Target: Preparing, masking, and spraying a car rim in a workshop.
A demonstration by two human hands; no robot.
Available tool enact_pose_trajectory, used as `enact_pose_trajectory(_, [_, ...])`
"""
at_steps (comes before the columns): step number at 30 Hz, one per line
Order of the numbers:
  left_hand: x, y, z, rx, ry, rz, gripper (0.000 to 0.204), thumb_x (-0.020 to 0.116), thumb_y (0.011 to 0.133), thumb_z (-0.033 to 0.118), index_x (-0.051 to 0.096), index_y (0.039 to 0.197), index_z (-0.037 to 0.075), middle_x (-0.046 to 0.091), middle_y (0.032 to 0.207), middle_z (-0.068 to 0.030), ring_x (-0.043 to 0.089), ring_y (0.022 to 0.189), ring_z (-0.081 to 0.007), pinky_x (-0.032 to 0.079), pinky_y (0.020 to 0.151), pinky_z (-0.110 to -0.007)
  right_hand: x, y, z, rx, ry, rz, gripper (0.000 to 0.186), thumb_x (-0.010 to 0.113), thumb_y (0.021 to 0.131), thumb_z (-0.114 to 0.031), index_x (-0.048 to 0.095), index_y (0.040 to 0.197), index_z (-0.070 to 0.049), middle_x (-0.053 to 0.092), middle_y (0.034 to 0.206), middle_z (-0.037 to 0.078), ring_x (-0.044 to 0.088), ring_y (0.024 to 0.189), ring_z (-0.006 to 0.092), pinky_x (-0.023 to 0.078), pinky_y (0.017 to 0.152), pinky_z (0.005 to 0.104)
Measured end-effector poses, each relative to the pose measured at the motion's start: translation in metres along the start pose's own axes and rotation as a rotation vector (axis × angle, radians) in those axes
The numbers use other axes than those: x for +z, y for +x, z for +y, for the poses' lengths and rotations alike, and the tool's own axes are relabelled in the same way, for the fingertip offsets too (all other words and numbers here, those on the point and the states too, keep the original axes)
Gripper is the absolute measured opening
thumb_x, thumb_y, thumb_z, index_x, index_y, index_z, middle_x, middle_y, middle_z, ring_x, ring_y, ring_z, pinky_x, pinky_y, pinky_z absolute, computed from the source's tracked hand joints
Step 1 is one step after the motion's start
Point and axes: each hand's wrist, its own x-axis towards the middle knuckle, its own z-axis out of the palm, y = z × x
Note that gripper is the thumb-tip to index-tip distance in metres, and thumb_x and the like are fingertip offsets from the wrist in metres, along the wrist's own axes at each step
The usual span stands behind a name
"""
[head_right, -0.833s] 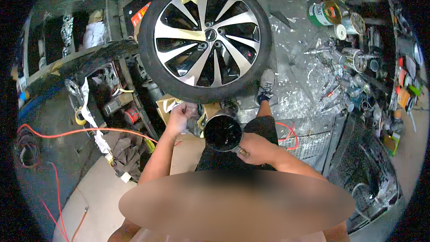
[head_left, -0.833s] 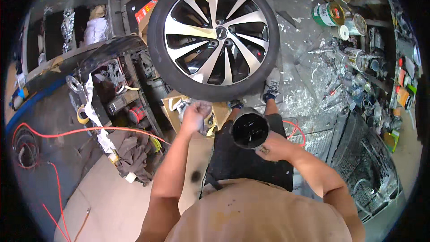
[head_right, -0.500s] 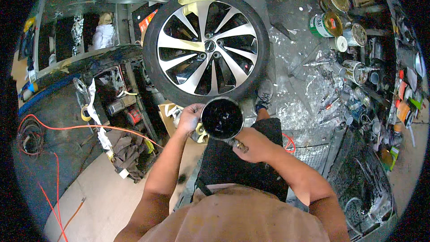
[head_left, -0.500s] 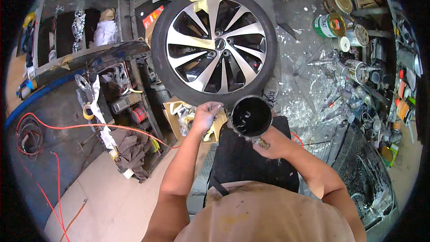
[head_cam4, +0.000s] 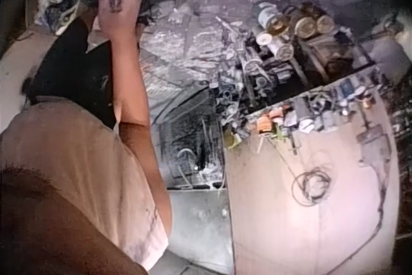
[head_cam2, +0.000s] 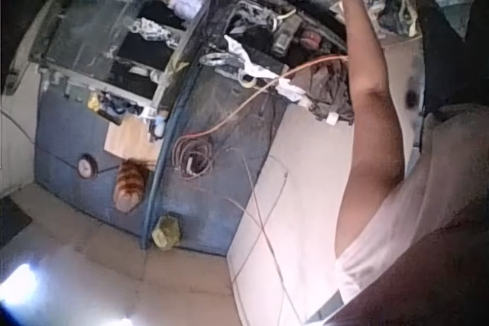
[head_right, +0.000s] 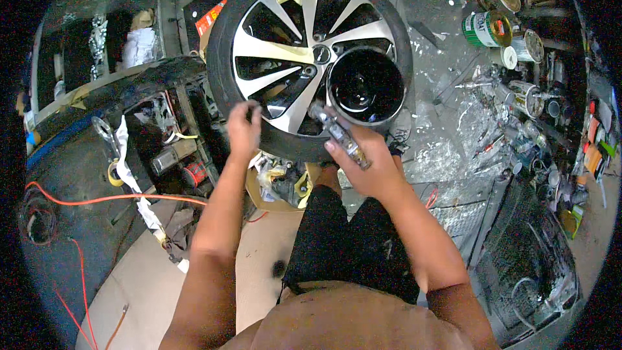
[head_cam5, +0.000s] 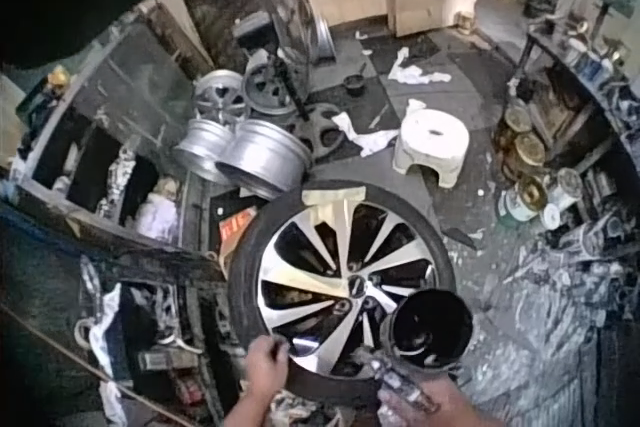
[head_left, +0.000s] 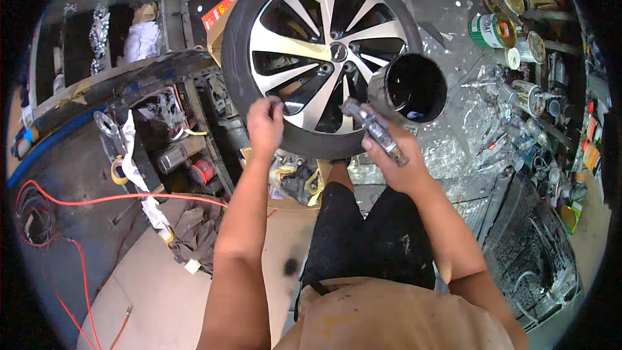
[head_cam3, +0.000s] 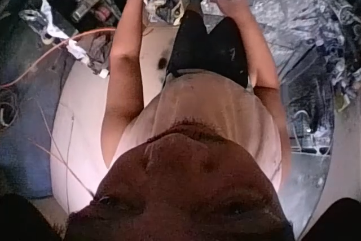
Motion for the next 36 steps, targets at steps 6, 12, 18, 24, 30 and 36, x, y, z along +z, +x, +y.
enact_pose_trajectory(6, [0.022,0.036,-0.074,0.34,0.053,-0.041,0.013,0.074,0.087,0.014,0.073,0.099,0.01,0.07,0.104,-0.0074,0.065,0.108,-0.0309,0.046,0.101,-0.045,0.068,0.033,0.029,0.237,0.068,0.109,0.049,0.067,0.101,-0.014,0.056,0.147,0.001,0.072,0.12,0.017,0.066,0.108,0.0215,0.049,0.101,0.0343])
enact_pose_trajectory(12, [0.03,0.033,-0.091,0.465,0.118,-0.003,0.011,0.077,0.084,0.018,0.073,0.092,0.01,0.07,0.1,-0.0054,0.065,0.104,-0.0296,0.048,0.098,-0.043,0.113,0.052,0.06,0.252,0.09,0.195,0.049,0.07,0.1,-0.018,0.059,0.145,-0.001,0.072,0.11,0.01,0.063,0.098,0.014,0.051,0.092,0.0316])
enact_pose_trajectory(18, [0.043,0.034,-0.093,0.495,0.086,0.024,0.01,0.078,0.082,0.018,0.074,0.089,0.012,0.07,0.097,-0.004,0.066,0.099,-0.029,0.05,0.093,-0.042,0.131,0.064,0.108,0.205,0.072,0.269,0.049,0.07,0.101,-0.019,0.059,0.145,-0.001,0.072,0.113,0.007,0.063,0.099,0.0131,0.051,0.093,0.0306])
enact_pose_trajectory(24, [0.046,0.03,-0.107,0.51,0.064,0.1,0.011,0.079,0.08,0.019,0.075,0.088,0.013,0.071,0.093,-0.0027,0.068,0.094,-0.0279,0.052,0.087,-0.042,0.153,0.081,0.116,0.135,0.121,0.294,0.049,0.069,0.103,-0.022,0.057,0.143,0.003,0.078,0.106,0.01,0.07,0.089,0.0123,0.057,0.066,0.0251])
enact_pose_trajectory(30, [0.048,0.029,-0.113,0.525,0.028,0.122,0.01,0.079,0.079,0.018,0.074,0.086,0.013,0.072,0.093,-0.0011,0.067,0.09,-0.0262,0.051,0.085,-0.04,0.175,0.101,0.131,0.032,0.114,0.355,0.047,0.071,0.1,-0.022,0.06,0.14,0.002,0.074,0.099,0.005,0.063,0.077,0.0078,0.052,0.066,0.0244])
enact_pose_trajectory(36, [0.047,0.028,-0.116,0.527,0.004,0.128,0.009,0.079,0.079,0.017,0.074,0.084,0.013,0.071,0.093,-0.0008,0.067,0.088,-0.0261,0.051,0.084,-0.039,0.186,0.11,0.126,0.066,0.174,0.355,0.044,0.072,0.1,-0.021,0.063,0.137,0.0,0.072,0.096,0.004,0.063,0.081,0.0085,0.052,0.073,0.0259])
